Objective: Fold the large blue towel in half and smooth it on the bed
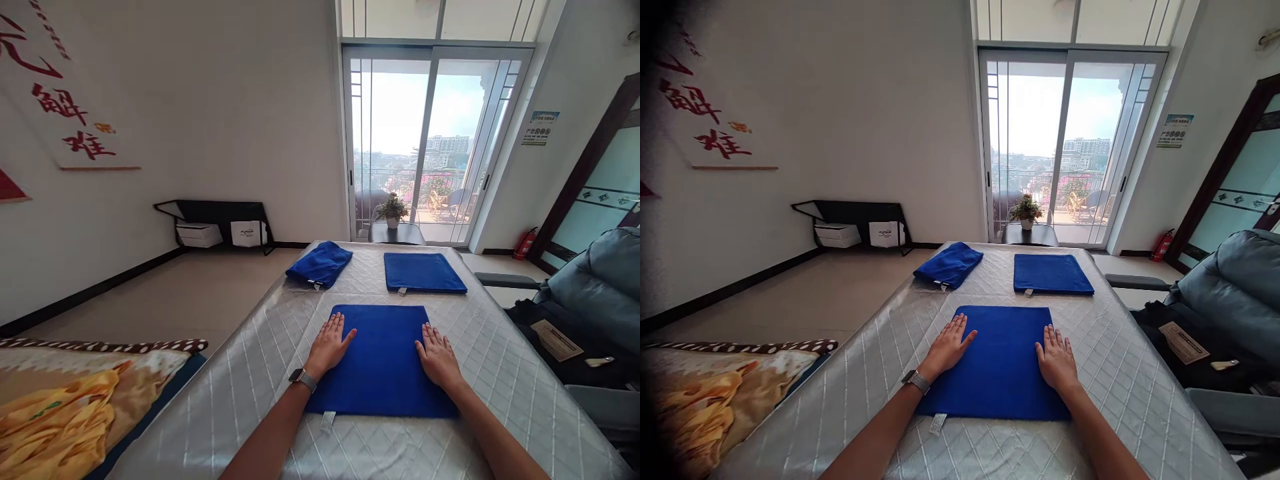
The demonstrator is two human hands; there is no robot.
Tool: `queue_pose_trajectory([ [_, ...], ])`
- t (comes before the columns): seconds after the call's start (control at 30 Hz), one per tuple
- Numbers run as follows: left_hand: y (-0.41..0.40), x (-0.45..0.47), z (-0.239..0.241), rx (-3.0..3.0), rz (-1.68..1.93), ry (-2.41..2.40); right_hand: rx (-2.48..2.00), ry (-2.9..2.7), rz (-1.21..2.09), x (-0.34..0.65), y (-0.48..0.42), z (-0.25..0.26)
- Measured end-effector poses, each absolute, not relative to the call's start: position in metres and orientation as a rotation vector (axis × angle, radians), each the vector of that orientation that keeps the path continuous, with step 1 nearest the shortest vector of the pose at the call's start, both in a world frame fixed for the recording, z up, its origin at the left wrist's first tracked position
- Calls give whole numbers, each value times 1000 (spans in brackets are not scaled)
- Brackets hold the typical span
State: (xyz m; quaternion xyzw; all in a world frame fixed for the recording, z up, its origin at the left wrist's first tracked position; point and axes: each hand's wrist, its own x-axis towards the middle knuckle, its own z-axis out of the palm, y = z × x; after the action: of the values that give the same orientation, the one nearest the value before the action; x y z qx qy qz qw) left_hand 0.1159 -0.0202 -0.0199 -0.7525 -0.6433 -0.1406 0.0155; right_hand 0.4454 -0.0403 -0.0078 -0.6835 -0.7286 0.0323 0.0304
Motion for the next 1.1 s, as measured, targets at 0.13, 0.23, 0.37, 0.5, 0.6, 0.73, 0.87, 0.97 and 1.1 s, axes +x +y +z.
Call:
queue_pose_trajectory([
  [0.13,-21,118,-20,-2331,-414,-2004,-2106,-2247,126,445,-39,-6],
  [0.23,-21,118,-20,-2335,-410,-2005,-2097,-2263,127,446,-39,-6],
  [0.37,-19,115,-15,-2365,-359,-2031,-2083,-2260,143,448,-40,-6],
  [0.5,-22,135,-3,-2259,-393,-2027,-2072,-2235,179,447,-41,-4],
  [0.6,-33,183,5,-2387,-455,-1857,-2067,-2223,180,446,-42,-2],
  [0.73,-53,268,6,-2725,-482,-1470,-2066,-2266,130,448,-44,-2],
  [0.87,-59,313,2,-2823,-507,-1366,-2049,-2355,37,451,-46,-4],
  [0.97,-55,302,-1,-2800,-461,-1467,-2059,-2327,34,451,-44,-5],
  [1.1,-51,248,-4,-2703,-401,-1610,-2059,-2279,62,449,-40,-8],
])
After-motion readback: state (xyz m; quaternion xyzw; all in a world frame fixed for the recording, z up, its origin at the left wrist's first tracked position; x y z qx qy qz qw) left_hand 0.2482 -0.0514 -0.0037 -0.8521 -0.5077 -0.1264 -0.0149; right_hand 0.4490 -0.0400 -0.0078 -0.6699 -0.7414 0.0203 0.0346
